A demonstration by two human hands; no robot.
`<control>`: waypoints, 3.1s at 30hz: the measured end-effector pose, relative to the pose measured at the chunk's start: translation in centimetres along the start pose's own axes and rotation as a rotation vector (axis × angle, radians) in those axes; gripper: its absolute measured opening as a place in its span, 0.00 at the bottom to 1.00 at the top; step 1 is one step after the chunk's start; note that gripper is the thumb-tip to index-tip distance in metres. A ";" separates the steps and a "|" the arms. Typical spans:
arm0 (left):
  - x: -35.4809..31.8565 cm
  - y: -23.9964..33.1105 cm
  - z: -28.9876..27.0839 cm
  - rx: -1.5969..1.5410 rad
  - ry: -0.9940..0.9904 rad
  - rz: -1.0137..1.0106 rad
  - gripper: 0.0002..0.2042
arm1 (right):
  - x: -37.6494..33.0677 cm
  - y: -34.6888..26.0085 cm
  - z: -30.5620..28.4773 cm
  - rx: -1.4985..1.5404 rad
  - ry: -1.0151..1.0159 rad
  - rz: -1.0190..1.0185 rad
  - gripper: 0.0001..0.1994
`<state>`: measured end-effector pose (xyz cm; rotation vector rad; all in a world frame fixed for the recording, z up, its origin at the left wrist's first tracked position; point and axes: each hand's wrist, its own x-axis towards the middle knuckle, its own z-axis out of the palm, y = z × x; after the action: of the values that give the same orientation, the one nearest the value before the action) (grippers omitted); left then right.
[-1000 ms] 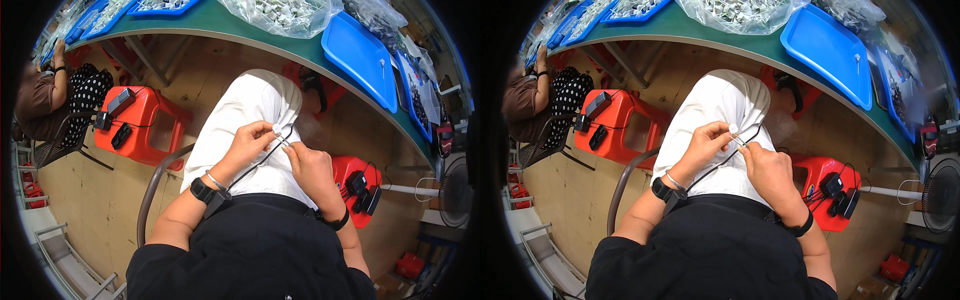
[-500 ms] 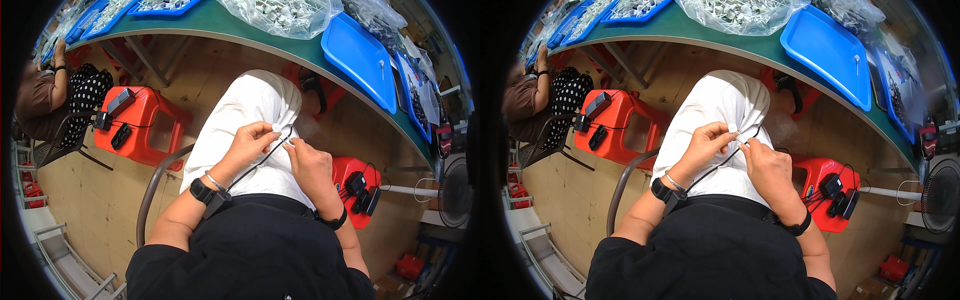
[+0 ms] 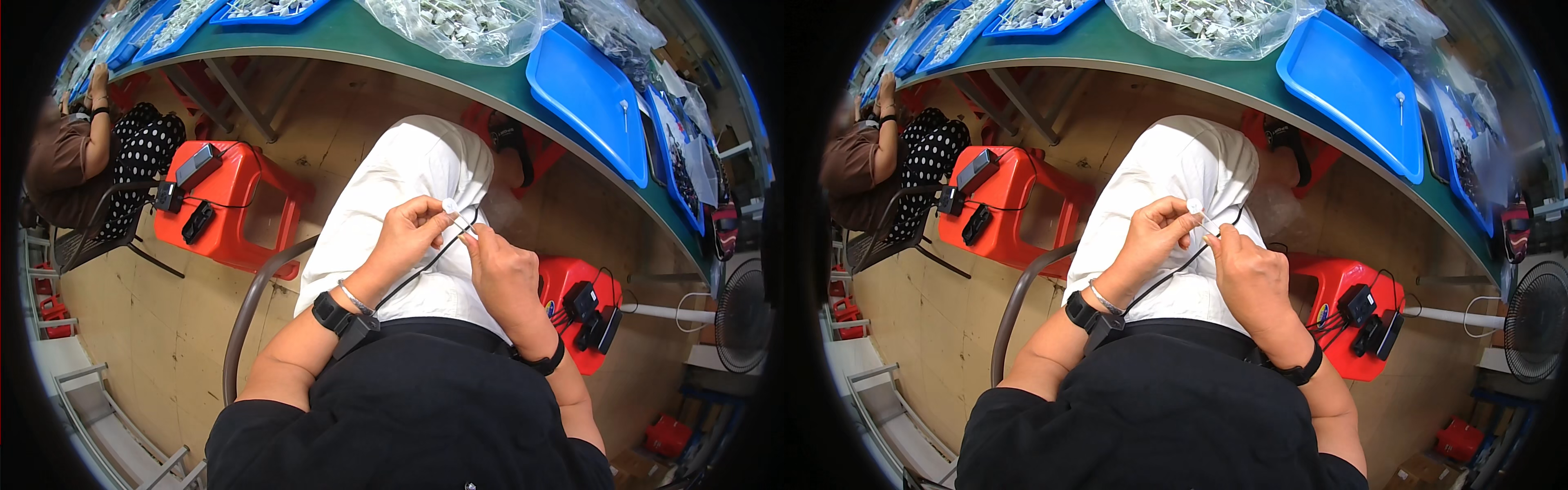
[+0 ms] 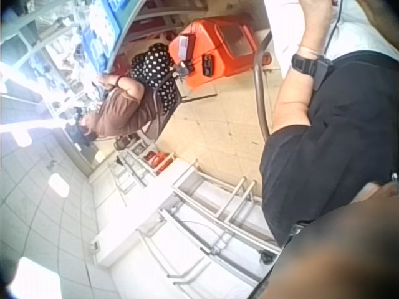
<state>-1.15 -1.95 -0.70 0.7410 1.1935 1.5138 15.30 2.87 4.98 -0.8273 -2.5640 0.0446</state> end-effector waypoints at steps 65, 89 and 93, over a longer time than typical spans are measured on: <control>-0.1 0.3 0.1 -0.029 -0.015 -0.026 0.06 | 0.0 -0.3 0.2 0.005 -0.006 0.015 0.09; -0.1 0.3 -0.2 0.050 -0.039 -0.020 0.05 | 0.0 0.6 0.2 -0.261 0.043 -0.158 0.14; 0.0 0.3 -0.1 0.031 -0.050 0.015 0.05 | 0.1 0.1 -0.4 -0.240 0.041 -0.122 0.14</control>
<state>-1.33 -1.99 -0.46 0.8056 1.1788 1.4841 15.48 2.97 5.31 -0.7448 -2.6081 -0.3197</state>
